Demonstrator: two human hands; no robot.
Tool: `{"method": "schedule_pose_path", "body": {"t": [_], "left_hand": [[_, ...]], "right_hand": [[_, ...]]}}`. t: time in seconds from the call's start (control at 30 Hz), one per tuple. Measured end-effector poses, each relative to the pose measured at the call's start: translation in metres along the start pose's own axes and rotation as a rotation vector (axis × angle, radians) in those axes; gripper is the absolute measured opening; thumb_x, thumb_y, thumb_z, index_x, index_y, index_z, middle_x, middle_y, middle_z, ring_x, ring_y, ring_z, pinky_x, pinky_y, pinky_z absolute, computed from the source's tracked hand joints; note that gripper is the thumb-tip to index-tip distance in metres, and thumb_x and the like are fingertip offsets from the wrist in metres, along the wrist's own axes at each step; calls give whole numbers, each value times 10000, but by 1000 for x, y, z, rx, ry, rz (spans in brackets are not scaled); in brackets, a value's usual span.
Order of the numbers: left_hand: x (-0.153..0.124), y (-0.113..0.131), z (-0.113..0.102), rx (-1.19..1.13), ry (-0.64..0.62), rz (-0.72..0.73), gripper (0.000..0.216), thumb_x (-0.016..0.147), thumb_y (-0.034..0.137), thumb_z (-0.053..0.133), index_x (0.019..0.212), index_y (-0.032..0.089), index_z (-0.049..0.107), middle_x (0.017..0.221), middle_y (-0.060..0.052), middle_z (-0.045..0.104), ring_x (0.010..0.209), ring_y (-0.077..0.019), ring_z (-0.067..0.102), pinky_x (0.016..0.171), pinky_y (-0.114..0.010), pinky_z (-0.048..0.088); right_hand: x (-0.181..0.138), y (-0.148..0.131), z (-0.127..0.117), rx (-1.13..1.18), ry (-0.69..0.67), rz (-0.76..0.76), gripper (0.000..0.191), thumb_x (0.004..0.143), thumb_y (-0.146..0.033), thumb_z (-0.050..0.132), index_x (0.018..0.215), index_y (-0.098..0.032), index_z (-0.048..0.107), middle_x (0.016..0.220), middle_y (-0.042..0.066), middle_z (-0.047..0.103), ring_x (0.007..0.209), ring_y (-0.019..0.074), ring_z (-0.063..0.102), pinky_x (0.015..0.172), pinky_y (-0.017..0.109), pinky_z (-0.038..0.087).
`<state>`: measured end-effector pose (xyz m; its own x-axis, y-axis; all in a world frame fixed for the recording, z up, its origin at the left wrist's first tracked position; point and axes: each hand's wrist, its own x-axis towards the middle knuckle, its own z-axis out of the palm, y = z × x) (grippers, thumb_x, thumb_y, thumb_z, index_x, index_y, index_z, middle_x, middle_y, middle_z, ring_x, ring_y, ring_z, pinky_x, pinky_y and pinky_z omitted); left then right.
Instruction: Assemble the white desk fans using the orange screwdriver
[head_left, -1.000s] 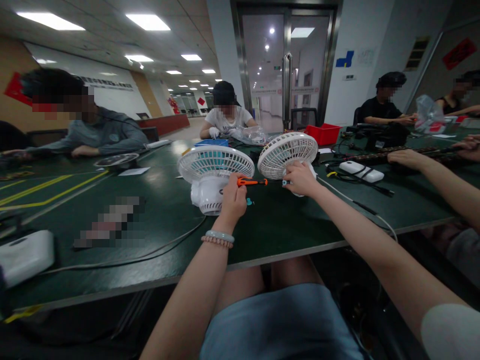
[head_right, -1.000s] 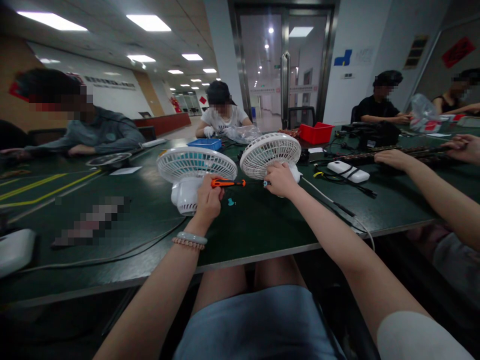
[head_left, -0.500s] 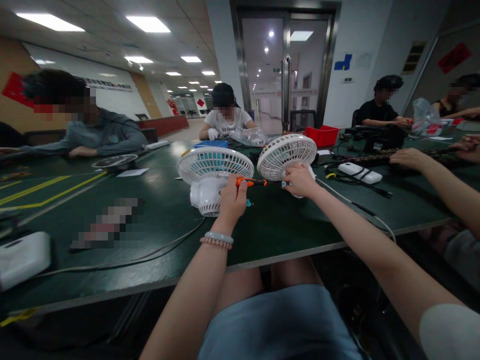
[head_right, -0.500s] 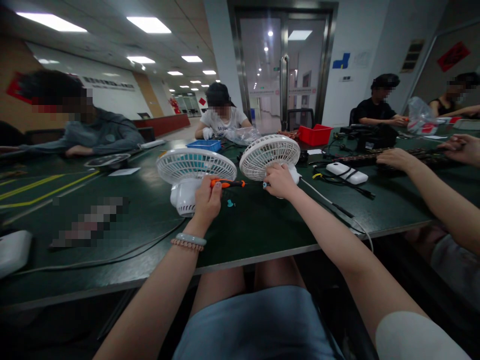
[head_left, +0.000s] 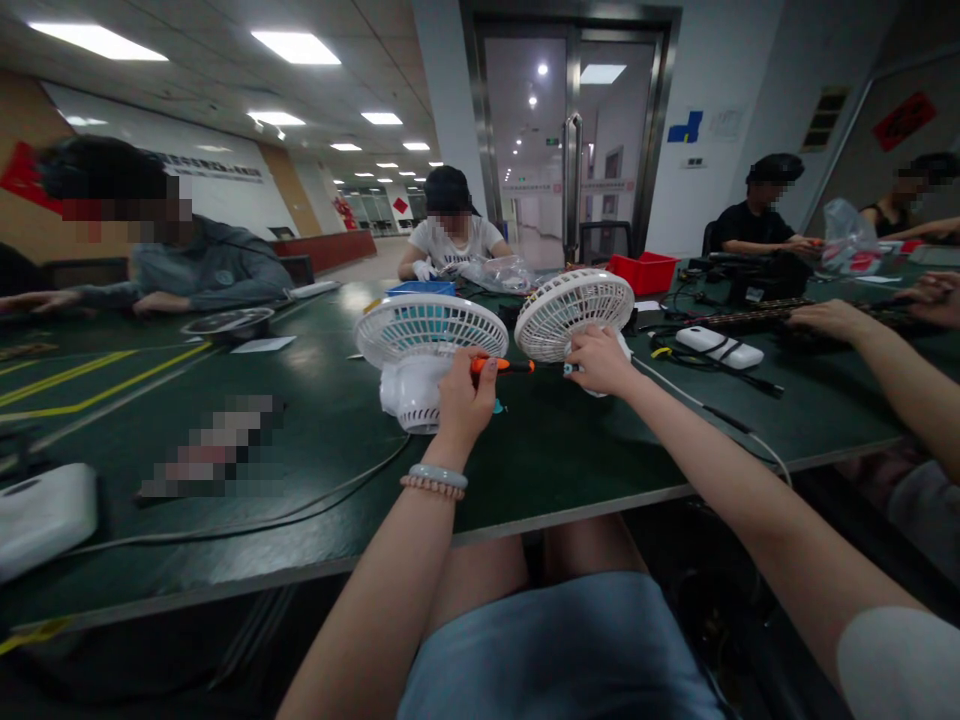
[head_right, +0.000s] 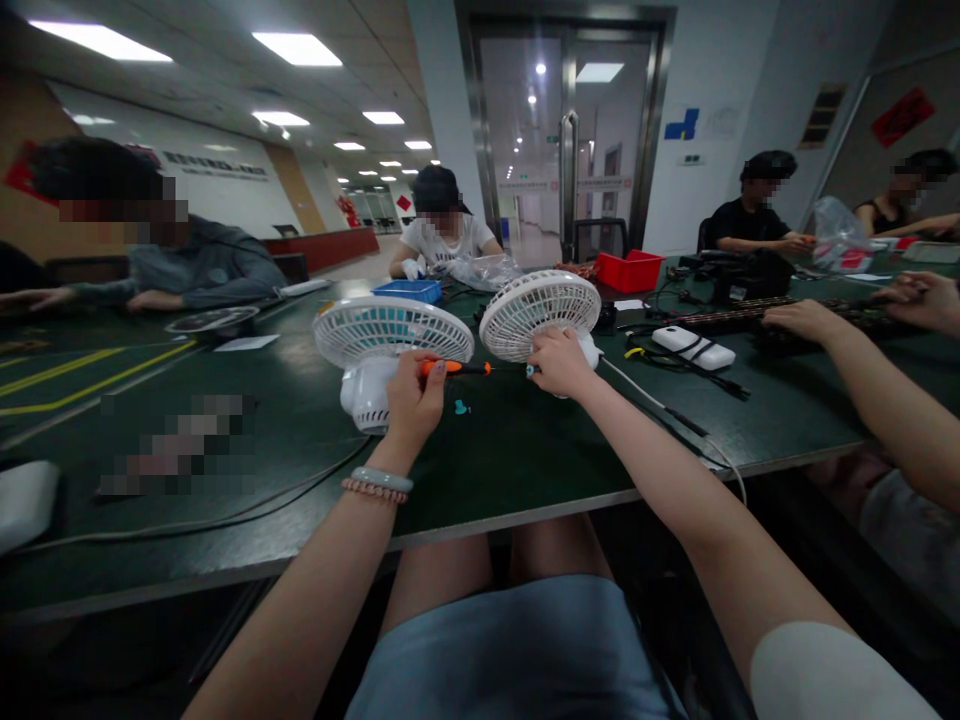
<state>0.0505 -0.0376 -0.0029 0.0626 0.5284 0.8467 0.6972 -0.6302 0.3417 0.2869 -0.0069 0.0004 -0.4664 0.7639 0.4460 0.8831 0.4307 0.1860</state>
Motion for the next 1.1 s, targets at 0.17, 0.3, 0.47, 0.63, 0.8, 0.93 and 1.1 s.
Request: {"method": "schedule_pose_path", "body": {"t": [0.17, 0.3, 0.47, 0.63, 0.8, 0.93, 1.1], "left_hand": [[0, 1, -1, -26, 4, -34, 223, 844, 371, 469, 929, 166, 492, 795, -26, 568, 624, -112, 527, 586, -247, 401], [1, 2, -1, -24, 1, -73, 238, 833, 389, 486, 911, 164, 484, 757, -20, 555, 600, -112, 515, 563, -244, 396], [2, 2, -1, -31, 1, -97, 236, 836, 394, 483, 899, 167, 478, 733, -14, 542, 586, -108, 501, 553, -241, 393], [2, 0, 0, 2, 3, -91, 230, 844, 393, 470, 890, 168, 476, 752, -21, 537, 626, -120, 515, 583, -253, 397], [3, -1, 1, 14, 2, -89, 232, 843, 392, 469, 896, 166, 474, 764, -27, 545, 647, -130, 526, 597, -261, 401], [4, -2, 0, 0, -1, -100, 237, 838, 394, 471, 892, 164, 484, 751, -26, 555, 636, -130, 529, 587, -257, 399], [4, -3, 2, 12, -21, -99, 265, 843, 410, 450, 906, 161, 517, 779, -40, 589, 662, -142, 547, 601, -258, 401]], "right_hand": [[0, 0, 0, 4, 8, -6, 236, 777, -369, 540, 832, -205, 701, 968, 83, 595, 998, 259, 396, 765, 380, 237], [0, 0, 0, 8, 9, -9, 240, 781, -370, 534, 843, -212, 703, 966, 85, 595, 995, 262, 403, 768, 382, 240], [0, 0, -2, 10, -2, -2, 240, 779, -372, 536, 845, -217, 707, 968, 84, 594, 999, 261, 404, 776, 384, 247], [-1, -1, -2, 14, -3, -4, 244, 779, -375, 538, 859, -216, 705, 962, 85, 596, 999, 260, 405, 770, 380, 248], [0, 0, -1, 17, -5, 2, 244, 779, -376, 538, 848, -207, 700, 963, 82, 595, 996, 257, 406, 766, 378, 246], [0, 0, -1, 18, -7, 3, 241, 781, -378, 538, 849, -213, 701, 961, 80, 594, 995, 258, 403, 770, 380, 246], [0, 1, -1, 12, 4, -10, 243, 782, -378, 535, 848, -213, 700, 968, 86, 593, 1000, 266, 398, 766, 384, 243]]}}
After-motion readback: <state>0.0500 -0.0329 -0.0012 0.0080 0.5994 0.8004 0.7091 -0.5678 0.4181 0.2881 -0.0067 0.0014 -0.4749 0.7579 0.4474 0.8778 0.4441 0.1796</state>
